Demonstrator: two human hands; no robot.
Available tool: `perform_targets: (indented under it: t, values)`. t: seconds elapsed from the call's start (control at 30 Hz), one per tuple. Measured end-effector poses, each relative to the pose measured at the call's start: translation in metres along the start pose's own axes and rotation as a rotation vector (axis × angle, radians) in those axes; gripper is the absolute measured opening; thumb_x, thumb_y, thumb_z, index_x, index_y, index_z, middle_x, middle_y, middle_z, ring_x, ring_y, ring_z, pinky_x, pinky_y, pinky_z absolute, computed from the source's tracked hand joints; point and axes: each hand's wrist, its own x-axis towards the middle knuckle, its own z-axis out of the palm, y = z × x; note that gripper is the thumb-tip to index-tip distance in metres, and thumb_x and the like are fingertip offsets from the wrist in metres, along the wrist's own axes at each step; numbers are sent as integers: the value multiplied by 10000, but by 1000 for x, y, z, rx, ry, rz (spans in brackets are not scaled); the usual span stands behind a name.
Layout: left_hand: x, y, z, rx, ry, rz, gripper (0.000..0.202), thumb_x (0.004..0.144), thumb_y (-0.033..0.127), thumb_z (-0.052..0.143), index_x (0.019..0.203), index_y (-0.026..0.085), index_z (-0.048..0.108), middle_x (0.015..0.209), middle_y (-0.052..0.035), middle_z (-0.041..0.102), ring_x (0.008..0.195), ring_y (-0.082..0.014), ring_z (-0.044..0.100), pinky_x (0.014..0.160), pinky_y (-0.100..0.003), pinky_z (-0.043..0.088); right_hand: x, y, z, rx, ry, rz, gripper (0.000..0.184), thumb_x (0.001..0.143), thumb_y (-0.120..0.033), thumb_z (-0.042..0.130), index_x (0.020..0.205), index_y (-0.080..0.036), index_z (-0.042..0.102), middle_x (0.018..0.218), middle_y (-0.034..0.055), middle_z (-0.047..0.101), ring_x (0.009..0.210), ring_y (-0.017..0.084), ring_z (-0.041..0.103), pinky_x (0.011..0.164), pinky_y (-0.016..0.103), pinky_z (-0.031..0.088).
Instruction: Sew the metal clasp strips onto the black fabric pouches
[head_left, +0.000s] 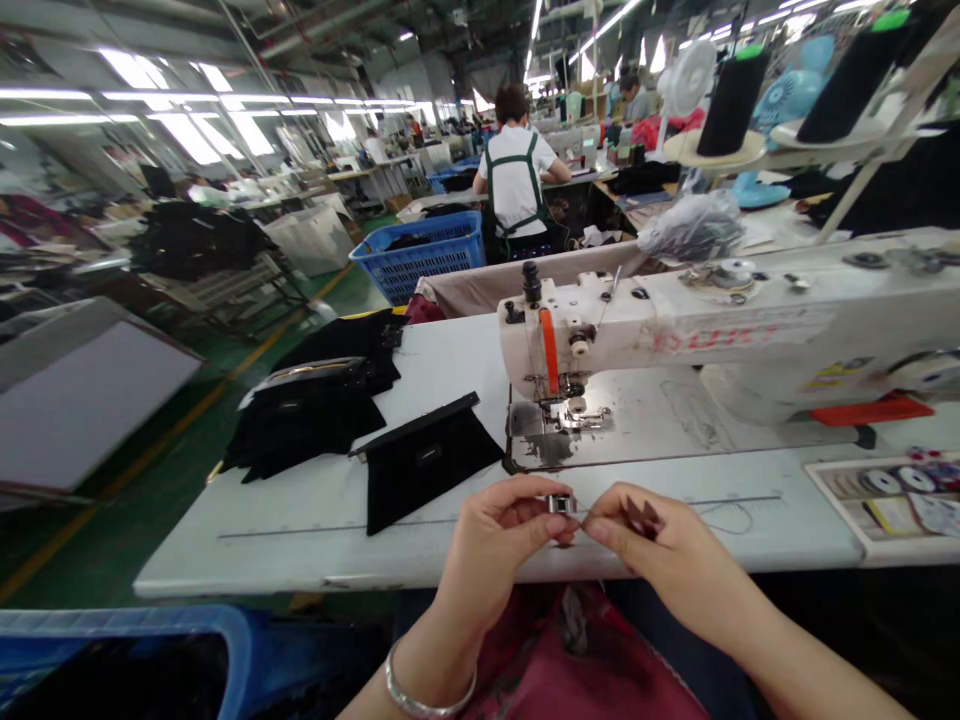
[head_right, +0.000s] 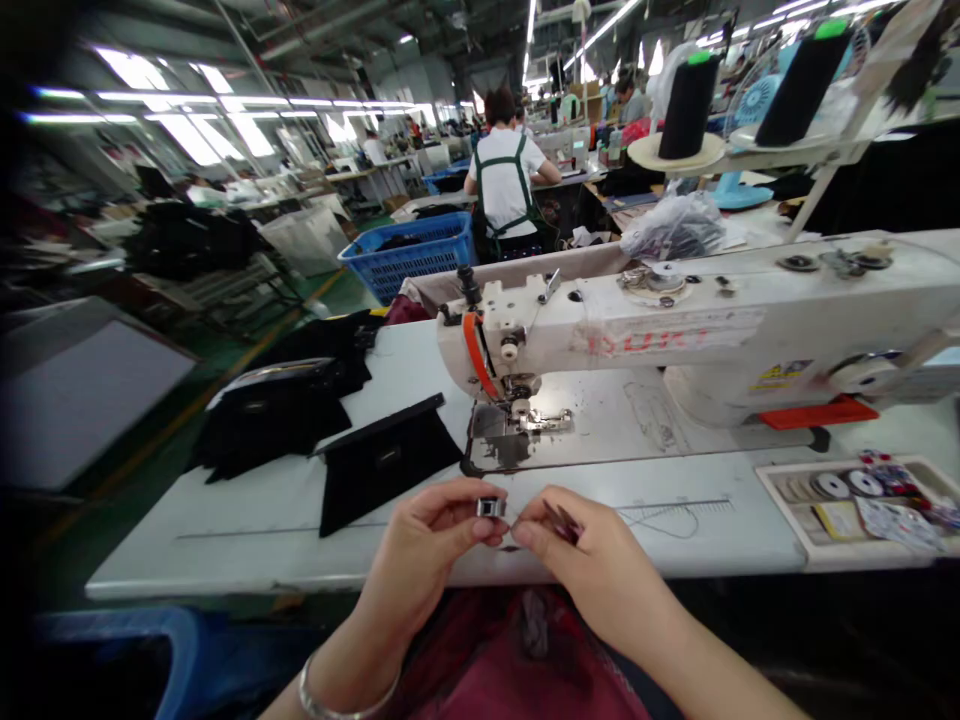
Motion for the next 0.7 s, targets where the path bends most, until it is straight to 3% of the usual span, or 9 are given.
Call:
perform_targets:
  t: [0.07, 0.13, 0.3, 0.4, 0.5, 0.57, 0.7]
  values:
    - [-4, 0, 0, -75, -22, 33, 313, 675, 318, 920, 909, 152, 794, 951, -80, 771, 802, -196, 722, 753, -307, 621, 1, 0, -7, -26, 26, -35, 348, 956, -536, 580, 899, -212, 695, 818, 11, 658, 780, 174, 585, 709, 301, 451]
    - [-6, 0, 3, -128, -42, 26, 293, 700, 368, 906, 844, 143, 786, 1022, -97, 763, 812, -197, 716, 756, -324, 622, 2, -6, -13, -52, 43, -74, 345, 958, -538, 582, 905, -219, 703, 852, 13, 682, 821, 185, 601, 738, 306, 449]
    - [-15, -11, 8, -176, -126, -174, 428, 630, 307, 951, 982, 146, 767, 903, -84, 779, 805, -202, 724, 816, -337, 588, 2, -25, -8, -217, -9, -208, 214, 981, -391, 581, 883, -248, 707, 842, -20, 693, 805, 151, 623, 732, 272, 447]
    - [-37, -37, -12, -156, -135, -267, 384, 603, 307, 961, 908, 145, 791, 905, -90, 786, 785, -190, 718, 780, -298, 560, 2, -26, -2, -404, -126, -278, 177, 980, -294, 576, 865, -252, 704, 827, -27, 680, 788, 139, 627, 712, 269, 439]
    - [-65, -79, -47, -81, -63, -405, 413, 526, 342, 992, 822, 134, 793, 780, -73, 771, 659, -166, 687, 671, -269, 529, 3, -11, -5, -558, -135, -298, 186, 983, -258, 550, 860, -249, 690, 812, -19, 670, 778, 150, 635, 694, 282, 447]
    - [-75, -105, -66, -101, 114, -438, 470, 519, 406, 991, 829, 125, 775, 776, -82, 764, 698, -208, 713, 686, -304, 550, 6, 5, -12, -604, -57, -306, 178, 987, -261, 532, 908, -254, 691, 852, -5, 689, 801, 164, 654, 714, 294, 475]
    - [-55, -124, -71, 170, 387, -208, 300, 886, 439, 751, 1017, 171, 713, 1016, -94, 735, 905, -227, 716, 793, -364, 593, 17, 42, -25, -657, 133, -323, 184, 991, -321, 524, 959, -266, 696, 875, 20, 713, 786, 187, 681, 715, 309, 528]
